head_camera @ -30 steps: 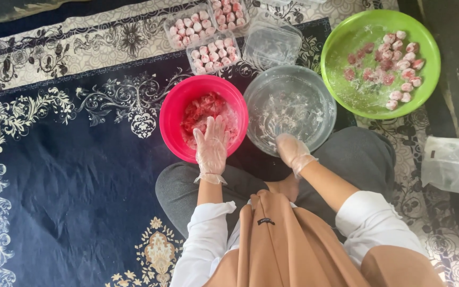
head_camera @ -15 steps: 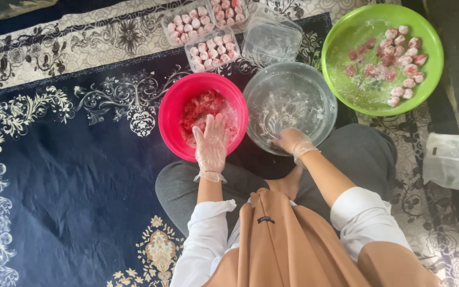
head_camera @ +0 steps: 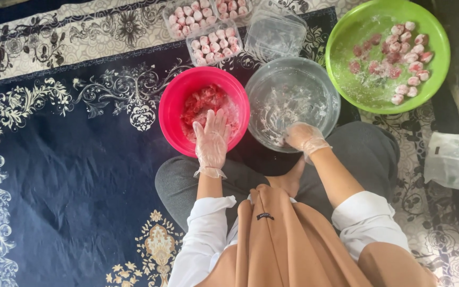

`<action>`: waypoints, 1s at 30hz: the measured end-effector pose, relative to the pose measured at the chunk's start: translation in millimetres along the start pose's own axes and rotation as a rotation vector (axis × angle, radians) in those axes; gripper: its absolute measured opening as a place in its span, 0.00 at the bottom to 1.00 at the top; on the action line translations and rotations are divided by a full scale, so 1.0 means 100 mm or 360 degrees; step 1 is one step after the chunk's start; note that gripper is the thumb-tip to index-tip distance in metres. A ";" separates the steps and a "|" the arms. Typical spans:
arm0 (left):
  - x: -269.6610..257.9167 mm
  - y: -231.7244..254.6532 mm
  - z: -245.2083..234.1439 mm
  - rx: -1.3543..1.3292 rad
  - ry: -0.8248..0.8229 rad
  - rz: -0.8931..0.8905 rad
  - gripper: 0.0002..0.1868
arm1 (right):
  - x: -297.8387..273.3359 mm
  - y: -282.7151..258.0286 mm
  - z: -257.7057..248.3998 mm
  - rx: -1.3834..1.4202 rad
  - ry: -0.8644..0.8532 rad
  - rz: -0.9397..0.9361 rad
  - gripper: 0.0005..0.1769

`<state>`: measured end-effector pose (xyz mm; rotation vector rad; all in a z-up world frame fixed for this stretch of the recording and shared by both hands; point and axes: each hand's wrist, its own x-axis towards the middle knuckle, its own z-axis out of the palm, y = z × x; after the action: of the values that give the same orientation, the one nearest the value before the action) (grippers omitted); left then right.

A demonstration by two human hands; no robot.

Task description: The person is taking small portions of a meat-like mixture from a pink bowl, rolling them into balls between their gloved hands, and placing them into a green bowl.

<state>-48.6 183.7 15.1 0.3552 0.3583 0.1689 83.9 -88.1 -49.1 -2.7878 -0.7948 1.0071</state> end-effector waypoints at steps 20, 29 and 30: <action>-0.07 0.01 0.29 0.0085 0.0057 0.0001 0.37 | -0.11 -0.30 0.04 0.0226 -0.0195 0.0051 0.21; -0.06 0.02 0.40 0.0015 0.0069 -0.0029 0.36 | -0.65 -0.06 -1.65 0.2212 0.0232 0.0222 0.16; -0.02 0.02 0.38 0.0016 0.0066 -0.0043 0.36 | -0.53 0.22 -1.59 0.2217 0.0240 0.0233 0.16</action>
<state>-36.2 173.1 49.8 0.3567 0.4048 0.1482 156.8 -117.0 100.6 -1.6398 0.1765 0.8216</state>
